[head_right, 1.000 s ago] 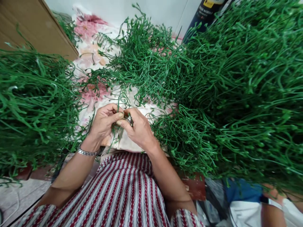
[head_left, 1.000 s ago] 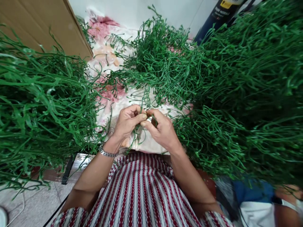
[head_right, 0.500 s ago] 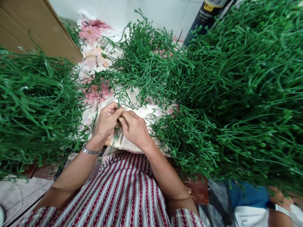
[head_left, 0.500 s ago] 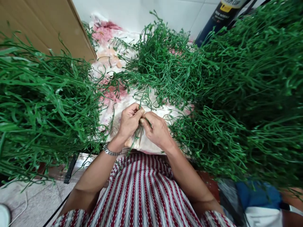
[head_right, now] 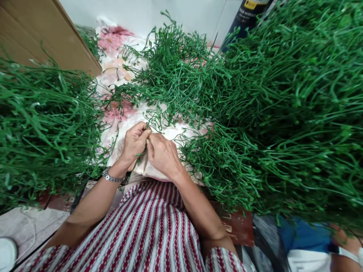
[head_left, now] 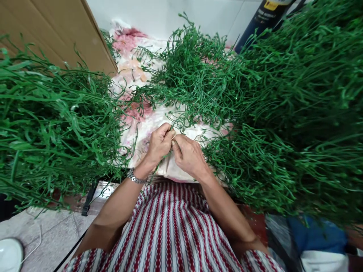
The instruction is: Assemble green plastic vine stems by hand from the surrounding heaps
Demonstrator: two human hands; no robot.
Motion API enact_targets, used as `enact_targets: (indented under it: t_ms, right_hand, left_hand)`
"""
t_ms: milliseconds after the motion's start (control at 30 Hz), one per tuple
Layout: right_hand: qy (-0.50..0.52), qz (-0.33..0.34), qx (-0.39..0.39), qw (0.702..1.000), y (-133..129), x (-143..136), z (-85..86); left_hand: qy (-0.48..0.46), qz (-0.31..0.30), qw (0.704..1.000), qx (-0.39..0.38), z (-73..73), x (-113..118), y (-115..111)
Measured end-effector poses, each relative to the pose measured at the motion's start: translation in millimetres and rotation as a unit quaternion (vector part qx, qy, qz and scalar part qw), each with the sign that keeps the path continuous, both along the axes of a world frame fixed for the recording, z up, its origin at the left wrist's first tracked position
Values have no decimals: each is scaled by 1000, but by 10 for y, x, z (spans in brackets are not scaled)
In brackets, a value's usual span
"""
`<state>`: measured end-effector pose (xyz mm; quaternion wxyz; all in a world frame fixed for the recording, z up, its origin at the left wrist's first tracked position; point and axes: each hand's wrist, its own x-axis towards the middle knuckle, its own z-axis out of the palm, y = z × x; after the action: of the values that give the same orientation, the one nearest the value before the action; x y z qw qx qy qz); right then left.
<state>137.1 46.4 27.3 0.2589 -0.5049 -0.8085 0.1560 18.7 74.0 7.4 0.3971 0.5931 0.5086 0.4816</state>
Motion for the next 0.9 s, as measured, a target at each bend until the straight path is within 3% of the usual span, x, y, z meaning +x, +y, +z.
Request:
enact_targets:
  t_ms: [233, 500, 567, 733, 900]
  right_hand:
    - [8, -13, 40, 999, -71, -6, -35]
    - [102, 31, 10, 994, -147, 9, 62]
    - [119, 12, 7, 993, -101, 57, 85]
    - [100, -16, -8, 995, 38, 178, 61]
    - [130, -49, -27, 990, 39, 189, 6]
  left_hand:
    - [-18, -15, 1000, 1, 23, 17, -7]
    - [-46, 3, 999, -12, 51, 13, -1]
    - [-81, -9, 996, -22, 51, 38, 11]
    - [-204, -56, 971, -113, 100, 25, 0]
    - [-232, -122, 946, -193, 138, -56, -74]
